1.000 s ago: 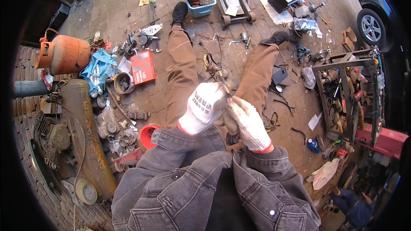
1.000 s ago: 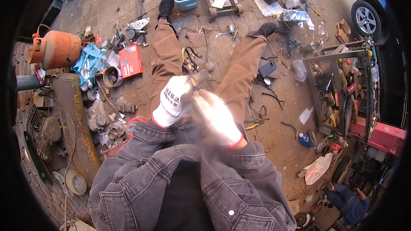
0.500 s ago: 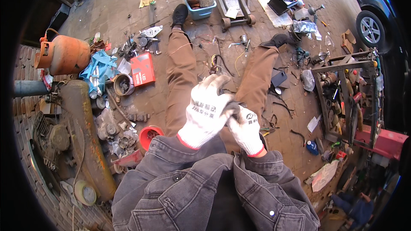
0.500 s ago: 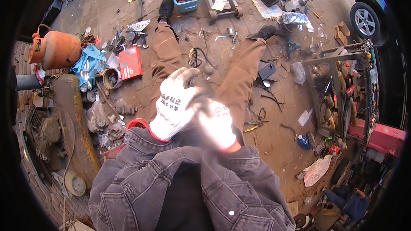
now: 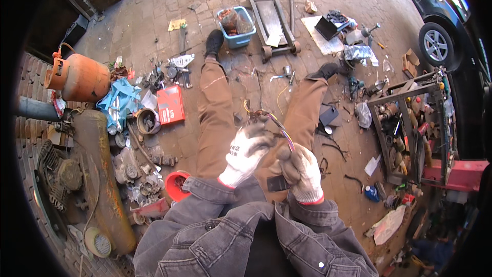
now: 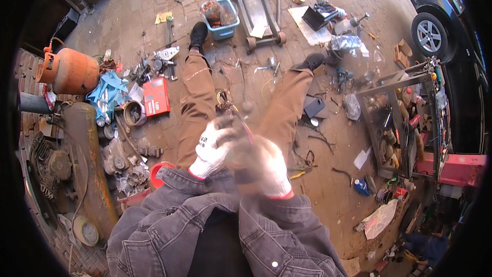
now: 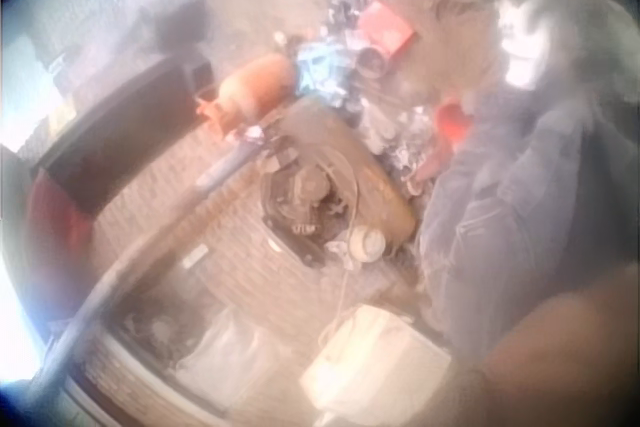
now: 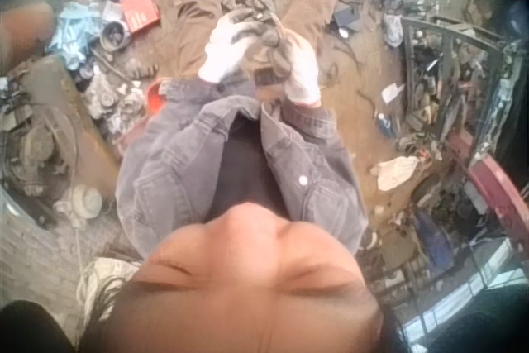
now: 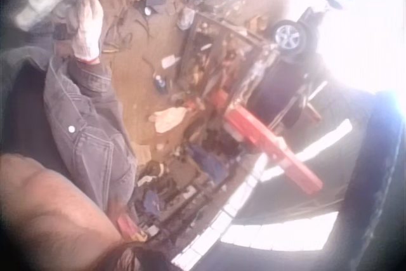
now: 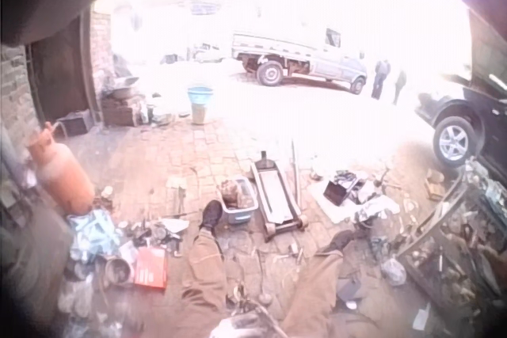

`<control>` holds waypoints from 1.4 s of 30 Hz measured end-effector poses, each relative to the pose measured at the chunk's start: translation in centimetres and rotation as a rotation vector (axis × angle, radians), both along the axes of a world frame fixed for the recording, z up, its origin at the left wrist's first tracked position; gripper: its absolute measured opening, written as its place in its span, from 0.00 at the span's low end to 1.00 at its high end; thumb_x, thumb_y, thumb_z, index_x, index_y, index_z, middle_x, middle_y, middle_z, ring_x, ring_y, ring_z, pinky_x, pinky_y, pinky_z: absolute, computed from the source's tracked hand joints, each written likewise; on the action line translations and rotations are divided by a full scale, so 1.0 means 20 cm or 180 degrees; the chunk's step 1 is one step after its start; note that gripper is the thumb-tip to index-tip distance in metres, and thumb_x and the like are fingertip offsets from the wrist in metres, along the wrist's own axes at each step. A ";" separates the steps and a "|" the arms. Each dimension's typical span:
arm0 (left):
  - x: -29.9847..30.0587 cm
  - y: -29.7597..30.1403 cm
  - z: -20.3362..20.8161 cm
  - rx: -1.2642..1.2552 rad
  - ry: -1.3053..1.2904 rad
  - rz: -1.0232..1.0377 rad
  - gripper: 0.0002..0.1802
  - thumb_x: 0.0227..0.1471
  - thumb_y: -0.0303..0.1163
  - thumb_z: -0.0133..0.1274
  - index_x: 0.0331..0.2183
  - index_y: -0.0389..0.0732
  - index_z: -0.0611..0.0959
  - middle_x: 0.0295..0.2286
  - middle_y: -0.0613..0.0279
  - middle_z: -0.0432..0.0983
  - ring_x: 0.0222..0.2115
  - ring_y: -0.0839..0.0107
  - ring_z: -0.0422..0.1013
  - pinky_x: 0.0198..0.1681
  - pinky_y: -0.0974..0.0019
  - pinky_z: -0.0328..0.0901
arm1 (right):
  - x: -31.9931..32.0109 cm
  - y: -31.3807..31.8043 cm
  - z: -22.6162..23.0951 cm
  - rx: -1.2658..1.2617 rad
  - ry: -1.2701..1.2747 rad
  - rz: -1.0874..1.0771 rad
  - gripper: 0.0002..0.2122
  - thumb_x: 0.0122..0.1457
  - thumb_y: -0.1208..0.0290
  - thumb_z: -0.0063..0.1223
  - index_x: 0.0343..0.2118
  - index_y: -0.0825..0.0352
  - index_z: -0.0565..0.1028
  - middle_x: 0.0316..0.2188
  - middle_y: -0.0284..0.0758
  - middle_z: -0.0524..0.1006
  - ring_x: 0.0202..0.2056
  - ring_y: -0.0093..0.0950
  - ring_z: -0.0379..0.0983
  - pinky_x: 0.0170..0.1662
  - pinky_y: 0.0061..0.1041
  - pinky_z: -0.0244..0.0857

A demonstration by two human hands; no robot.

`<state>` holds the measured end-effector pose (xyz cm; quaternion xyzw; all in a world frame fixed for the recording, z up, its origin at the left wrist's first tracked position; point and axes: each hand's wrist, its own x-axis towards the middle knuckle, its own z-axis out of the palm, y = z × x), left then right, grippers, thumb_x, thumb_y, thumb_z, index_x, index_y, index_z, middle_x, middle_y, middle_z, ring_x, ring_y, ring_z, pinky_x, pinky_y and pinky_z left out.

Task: The person strips insulation from several colored wires, twists the exposed strands, and wraps the connections with black electrical tape. The person repeats this process for multiple wire pairs in a cluttered workshop setting.

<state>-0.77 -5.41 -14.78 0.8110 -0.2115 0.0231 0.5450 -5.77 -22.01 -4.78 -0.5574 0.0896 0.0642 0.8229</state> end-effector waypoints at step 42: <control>0.09 0.17 0.10 0.1504 -0.1320 -0.1210 0.19 0.37 0.32 0.60 0.38 0.49 0.83 0.45 0.53 0.75 0.44 0.48 0.73 0.47 0.51 0.70 | 0.06 -0.22 -0.05 0.0339 0.0471 -0.1598 0.15 0.71 0.60 0.46 0.45 0.69 0.74 0.16 0.17 0.55 0.16 0.11 0.49 0.38 0.22 0.70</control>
